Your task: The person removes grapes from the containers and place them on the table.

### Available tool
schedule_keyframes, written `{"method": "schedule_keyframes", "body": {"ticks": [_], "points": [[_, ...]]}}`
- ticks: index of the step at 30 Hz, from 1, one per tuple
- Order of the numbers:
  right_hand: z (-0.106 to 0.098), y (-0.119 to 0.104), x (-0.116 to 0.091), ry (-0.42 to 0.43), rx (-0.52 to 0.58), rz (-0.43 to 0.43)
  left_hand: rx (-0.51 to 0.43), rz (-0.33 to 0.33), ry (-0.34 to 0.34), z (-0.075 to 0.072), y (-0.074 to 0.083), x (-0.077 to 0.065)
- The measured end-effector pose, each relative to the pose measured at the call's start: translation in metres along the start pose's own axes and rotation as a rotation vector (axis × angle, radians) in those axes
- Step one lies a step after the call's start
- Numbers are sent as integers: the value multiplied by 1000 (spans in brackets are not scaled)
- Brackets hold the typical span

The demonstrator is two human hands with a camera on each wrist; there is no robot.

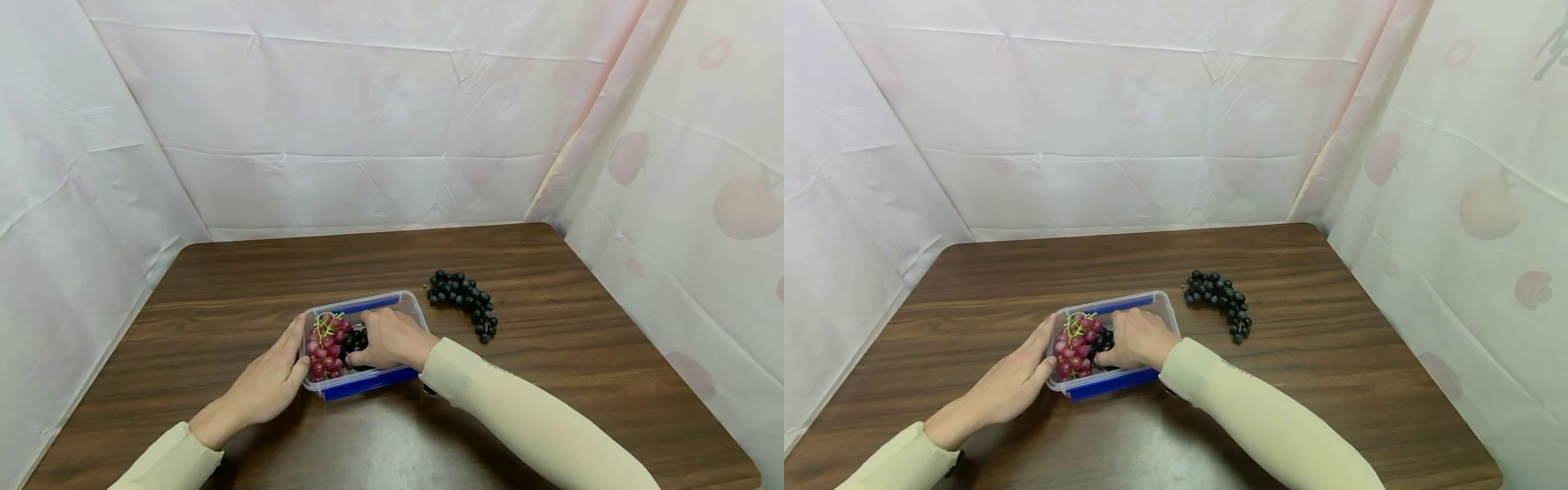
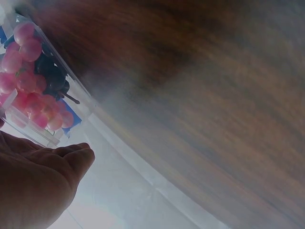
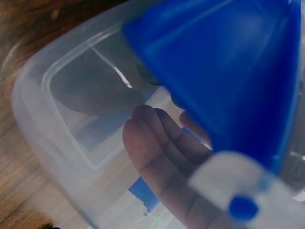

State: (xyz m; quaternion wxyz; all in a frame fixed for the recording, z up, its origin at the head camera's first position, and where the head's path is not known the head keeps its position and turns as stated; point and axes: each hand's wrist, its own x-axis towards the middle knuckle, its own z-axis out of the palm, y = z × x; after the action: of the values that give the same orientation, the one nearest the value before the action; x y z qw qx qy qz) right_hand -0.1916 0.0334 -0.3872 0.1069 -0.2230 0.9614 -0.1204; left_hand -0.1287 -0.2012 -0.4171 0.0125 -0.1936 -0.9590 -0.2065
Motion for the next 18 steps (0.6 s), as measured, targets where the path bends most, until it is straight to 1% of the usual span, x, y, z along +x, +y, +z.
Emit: {"method": "schedule_keyframes", "body": {"ticks": [11,18], "points": [[4,-2,5,-5,-55,-21,0,2,7,0,0,0],[8,-5,9,-15,-54,4,3,0,7,1,0,0]]}}
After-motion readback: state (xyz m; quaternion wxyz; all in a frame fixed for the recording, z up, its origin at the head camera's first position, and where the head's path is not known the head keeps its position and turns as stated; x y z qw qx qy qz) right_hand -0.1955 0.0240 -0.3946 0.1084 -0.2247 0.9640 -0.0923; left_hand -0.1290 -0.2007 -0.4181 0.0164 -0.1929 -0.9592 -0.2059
